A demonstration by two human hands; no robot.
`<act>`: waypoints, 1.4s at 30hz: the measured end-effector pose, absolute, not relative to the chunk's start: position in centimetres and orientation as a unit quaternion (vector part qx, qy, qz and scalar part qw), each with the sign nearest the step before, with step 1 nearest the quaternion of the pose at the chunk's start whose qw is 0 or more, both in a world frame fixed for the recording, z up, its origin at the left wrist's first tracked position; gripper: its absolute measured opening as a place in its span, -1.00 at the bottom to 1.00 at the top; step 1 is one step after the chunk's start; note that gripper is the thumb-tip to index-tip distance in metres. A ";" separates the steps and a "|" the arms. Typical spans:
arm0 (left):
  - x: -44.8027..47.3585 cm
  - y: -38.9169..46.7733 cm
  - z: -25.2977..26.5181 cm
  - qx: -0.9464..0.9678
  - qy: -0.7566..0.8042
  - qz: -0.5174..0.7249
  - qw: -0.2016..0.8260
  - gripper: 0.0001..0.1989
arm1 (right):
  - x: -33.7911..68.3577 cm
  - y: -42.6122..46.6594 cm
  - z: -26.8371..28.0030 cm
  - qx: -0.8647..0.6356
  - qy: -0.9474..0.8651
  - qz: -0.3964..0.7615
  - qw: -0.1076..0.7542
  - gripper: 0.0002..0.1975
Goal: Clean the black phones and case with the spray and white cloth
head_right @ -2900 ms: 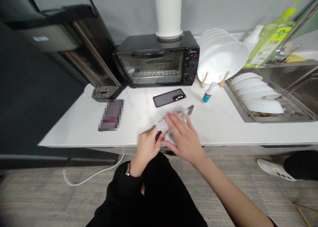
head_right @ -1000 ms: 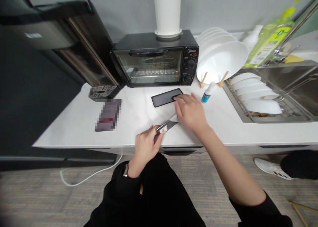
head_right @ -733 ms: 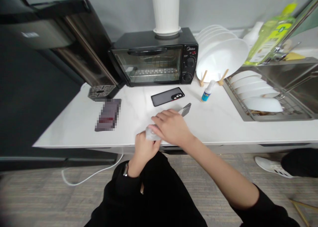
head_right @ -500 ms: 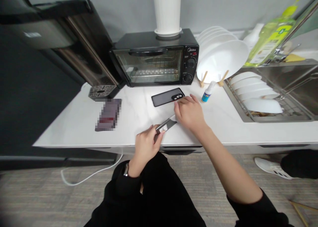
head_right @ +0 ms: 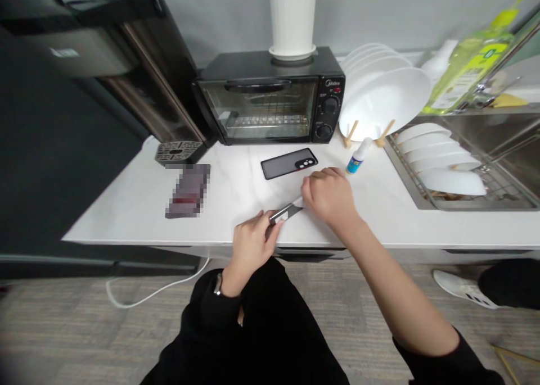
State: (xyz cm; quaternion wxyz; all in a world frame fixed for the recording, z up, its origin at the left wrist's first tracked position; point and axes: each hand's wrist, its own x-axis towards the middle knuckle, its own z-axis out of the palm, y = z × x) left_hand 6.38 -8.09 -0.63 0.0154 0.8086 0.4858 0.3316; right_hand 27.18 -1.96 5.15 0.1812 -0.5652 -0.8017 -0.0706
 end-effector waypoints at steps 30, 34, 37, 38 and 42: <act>6.3 -8.2 -0.8 0.809 0.488 0.327 0.014 -0.84 | 26.9 -2.5 3.4 -0.570 -0.766 -0.101 0.278 -0.53; 6.0 -8.0 -1.4 0.803 0.502 0.322 0.005 -0.86 | 22.1 -5.7 3.4 -0.394 -0.880 -0.068 0.256 -0.62; 5.9 -8.0 -1.3 0.806 0.501 0.315 0.005 -0.86 | 22.3 -5.0 3.3 -0.378 -0.887 -0.083 0.252 -0.58; 6.0 -8.0 -1.2 0.809 0.497 0.314 0.007 -0.88 | 23.3 -4.2 3.2 -0.416 -0.868 -0.094 0.256 -0.54; 6.3 -8.1 -0.8 0.808 0.490 0.327 0.012 -0.81 | 26.9 -1.7 3.4 -0.582 -0.754 -0.124 0.279 -0.45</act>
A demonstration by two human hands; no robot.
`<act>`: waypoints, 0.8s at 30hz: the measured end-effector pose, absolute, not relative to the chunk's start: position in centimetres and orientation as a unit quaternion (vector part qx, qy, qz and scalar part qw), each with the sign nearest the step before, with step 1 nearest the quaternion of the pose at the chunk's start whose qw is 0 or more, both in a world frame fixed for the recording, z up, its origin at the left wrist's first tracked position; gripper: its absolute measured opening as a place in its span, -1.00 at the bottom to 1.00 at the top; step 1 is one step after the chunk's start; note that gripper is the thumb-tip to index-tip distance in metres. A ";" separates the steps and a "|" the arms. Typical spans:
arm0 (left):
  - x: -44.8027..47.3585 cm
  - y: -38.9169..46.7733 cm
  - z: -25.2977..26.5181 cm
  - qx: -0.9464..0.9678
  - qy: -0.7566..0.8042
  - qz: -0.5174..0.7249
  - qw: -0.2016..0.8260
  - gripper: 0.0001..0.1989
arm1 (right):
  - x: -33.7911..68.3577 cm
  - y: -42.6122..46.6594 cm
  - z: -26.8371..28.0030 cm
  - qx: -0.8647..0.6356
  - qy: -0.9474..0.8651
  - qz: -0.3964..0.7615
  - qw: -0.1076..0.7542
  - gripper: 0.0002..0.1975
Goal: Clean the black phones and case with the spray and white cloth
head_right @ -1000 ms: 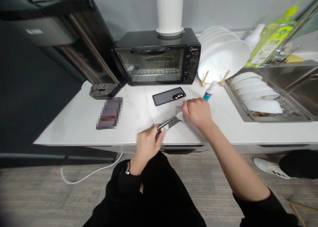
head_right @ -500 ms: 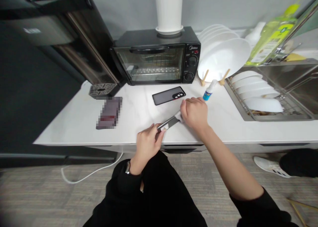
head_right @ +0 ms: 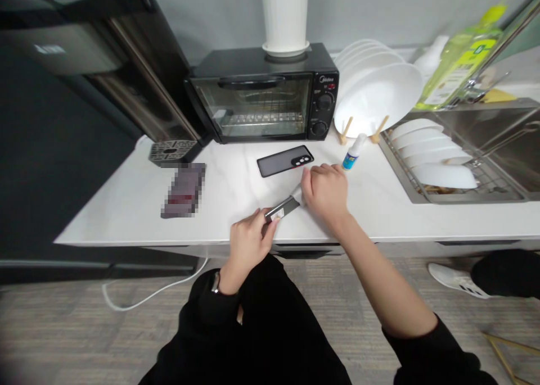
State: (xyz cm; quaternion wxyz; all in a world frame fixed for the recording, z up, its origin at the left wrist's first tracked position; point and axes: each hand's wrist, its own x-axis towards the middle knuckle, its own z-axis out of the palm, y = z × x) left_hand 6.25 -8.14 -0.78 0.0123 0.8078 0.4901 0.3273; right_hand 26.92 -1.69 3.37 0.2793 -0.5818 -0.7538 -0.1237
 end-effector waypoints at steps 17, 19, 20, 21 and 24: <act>6.4 -8.2 -1.1 0.808 0.493 0.324 0.004 -0.82 | 25.4 -2.4 3.2 -0.575 -0.750 -0.100 0.312 -0.51; 6.2 -8.2 -1.5 0.808 0.507 0.301 -0.007 -0.85 | 22.7 -4.2 3.1 -0.507 -0.804 -0.086 0.299 -0.56; 6.1 -8.2 -1.8 0.806 0.519 0.285 -0.014 -0.86 | 21.3 -5.1 3.0 -0.460 -0.836 -0.075 0.291 -0.59; 6.0 -8.2 -2.0 0.803 0.530 0.270 -0.021 -0.86 | 20.3 -5.8 2.9 -0.415 -0.862 -0.066 0.284 -0.60; 5.9 -8.2 -2.1 0.801 0.538 0.260 -0.026 -0.85 | 20.4 -5.7 2.8 -0.376 -0.879 -0.069 0.285 -0.60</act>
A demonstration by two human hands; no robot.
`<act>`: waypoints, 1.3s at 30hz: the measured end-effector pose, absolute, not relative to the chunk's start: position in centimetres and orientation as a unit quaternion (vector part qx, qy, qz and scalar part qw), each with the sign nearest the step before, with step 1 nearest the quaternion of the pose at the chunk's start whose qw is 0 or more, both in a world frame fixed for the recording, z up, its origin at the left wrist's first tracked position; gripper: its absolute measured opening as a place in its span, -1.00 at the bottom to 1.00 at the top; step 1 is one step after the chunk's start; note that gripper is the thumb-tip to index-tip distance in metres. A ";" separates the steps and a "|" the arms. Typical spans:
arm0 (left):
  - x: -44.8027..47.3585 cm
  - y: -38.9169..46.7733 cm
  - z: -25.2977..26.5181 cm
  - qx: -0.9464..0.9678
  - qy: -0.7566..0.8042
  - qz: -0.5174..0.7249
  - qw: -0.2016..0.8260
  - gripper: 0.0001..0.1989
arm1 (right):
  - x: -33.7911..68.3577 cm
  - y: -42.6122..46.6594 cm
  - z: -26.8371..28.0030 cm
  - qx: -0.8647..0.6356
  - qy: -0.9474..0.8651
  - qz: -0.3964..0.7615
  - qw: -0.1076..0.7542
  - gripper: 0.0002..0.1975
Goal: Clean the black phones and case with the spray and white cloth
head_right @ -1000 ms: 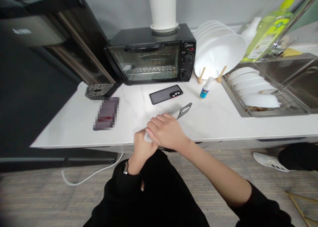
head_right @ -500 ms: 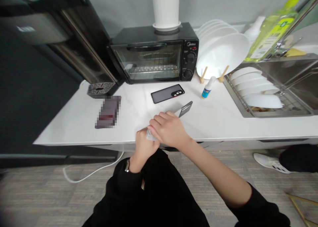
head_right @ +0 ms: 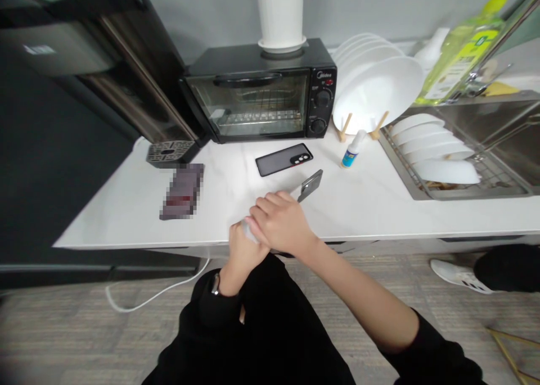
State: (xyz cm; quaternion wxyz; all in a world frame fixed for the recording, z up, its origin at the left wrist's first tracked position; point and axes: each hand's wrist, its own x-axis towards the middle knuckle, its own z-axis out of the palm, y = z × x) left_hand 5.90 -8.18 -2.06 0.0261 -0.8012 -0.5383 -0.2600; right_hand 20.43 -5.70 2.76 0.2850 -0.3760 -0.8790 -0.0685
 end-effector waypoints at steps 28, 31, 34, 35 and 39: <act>5.8 -8.1 -2.1 -0.805 -0.499 -0.315 0.060 -0.82 | 20.7 -6.3 3.3 -0.355 -0.890 -0.040 0.282 -0.59; 5.8 -8.1 -1.9 -0.811 -0.487 -0.320 0.052 -0.83 | 23.1 -4.5 3.3 -0.392 -0.878 -0.045 0.271 -0.56; 6.1 -8.3 -1.1 -0.809 -0.485 -0.333 0.023 -0.82 | 26.9 -1.4 3.2 -0.532 -0.791 -0.048 0.299 -0.50; 6.2 -8.3 -0.9 -0.807 -0.484 -0.338 0.019 -0.82 | 27.6 -1.0 3.2 -0.561 -0.767 -0.051 0.307 -0.49; 6.2 -8.2 -1.2 -0.807 -0.487 -0.333 0.034 -0.84 | 24.9 -3.4 3.2 -0.499 -0.800 -0.046 0.330 -0.56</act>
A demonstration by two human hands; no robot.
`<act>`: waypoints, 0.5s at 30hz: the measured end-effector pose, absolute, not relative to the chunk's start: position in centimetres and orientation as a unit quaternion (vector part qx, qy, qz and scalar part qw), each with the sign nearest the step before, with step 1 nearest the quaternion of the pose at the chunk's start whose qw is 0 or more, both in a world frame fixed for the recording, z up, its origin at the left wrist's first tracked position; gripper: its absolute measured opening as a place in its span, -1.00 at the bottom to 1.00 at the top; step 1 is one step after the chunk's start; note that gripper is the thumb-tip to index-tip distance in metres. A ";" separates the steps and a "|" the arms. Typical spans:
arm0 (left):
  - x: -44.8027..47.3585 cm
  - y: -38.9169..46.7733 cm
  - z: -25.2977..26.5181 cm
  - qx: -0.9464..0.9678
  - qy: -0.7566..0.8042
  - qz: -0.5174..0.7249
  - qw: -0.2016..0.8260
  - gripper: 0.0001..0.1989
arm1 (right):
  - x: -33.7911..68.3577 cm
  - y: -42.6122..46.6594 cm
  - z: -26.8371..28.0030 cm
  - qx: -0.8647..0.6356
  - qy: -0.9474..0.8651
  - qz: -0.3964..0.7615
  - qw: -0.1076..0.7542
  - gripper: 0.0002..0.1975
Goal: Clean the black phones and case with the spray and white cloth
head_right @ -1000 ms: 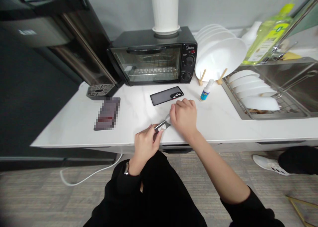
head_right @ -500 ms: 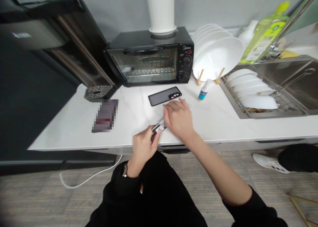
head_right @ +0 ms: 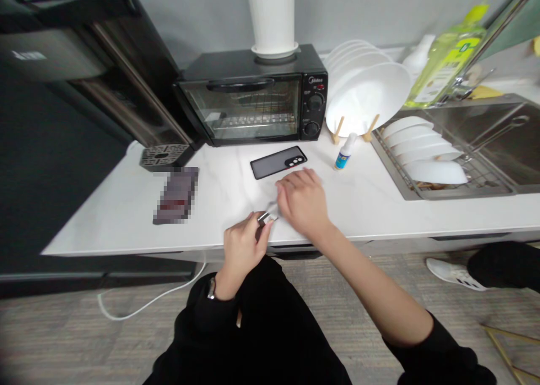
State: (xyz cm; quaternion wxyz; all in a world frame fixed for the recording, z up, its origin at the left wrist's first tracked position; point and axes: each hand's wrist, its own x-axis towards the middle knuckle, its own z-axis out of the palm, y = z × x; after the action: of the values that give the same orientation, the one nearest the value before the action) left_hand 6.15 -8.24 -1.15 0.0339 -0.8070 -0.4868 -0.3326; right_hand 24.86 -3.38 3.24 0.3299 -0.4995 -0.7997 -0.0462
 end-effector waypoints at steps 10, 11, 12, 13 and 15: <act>6.2 -8.3 -1.1 -0.809 -0.483 -0.334 0.022 -0.82 | 26.9 -1.4 2.6 -0.555 -0.747 0.004 0.366 -0.51; 6.3 -8.3 -0.9 -0.807 -0.483 -0.338 0.020 -0.83 | 27.5 -0.9 2.4 -0.580 -0.718 0.026 0.384 -0.51; 6.3 -8.4 -0.8 -0.806 -0.484 -0.340 0.022 -0.83 | 27.7 -0.8 2.2 -0.593 -0.699 0.040 0.398 -0.52; 6.4 -8.4 -0.8 -0.804 -0.486 -0.341 0.023 -0.83 | 27.5 -1.0 2.1 -0.595 -0.692 0.039 0.406 -0.54; 6.3 -8.3 -0.9 -0.804 -0.490 -0.337 0.022 -0.82 | 25.9 -2.2 1.8 -0.576 -0.708 -0.003 0.409 -0.58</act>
State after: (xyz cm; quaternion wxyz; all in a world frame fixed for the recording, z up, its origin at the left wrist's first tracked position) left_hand 6.31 -8.34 -0.92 0.0218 -0.8039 -0.4895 -0.3370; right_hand 25.86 -2.19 1.84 0.4093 -0.5759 -0.7077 -0.0033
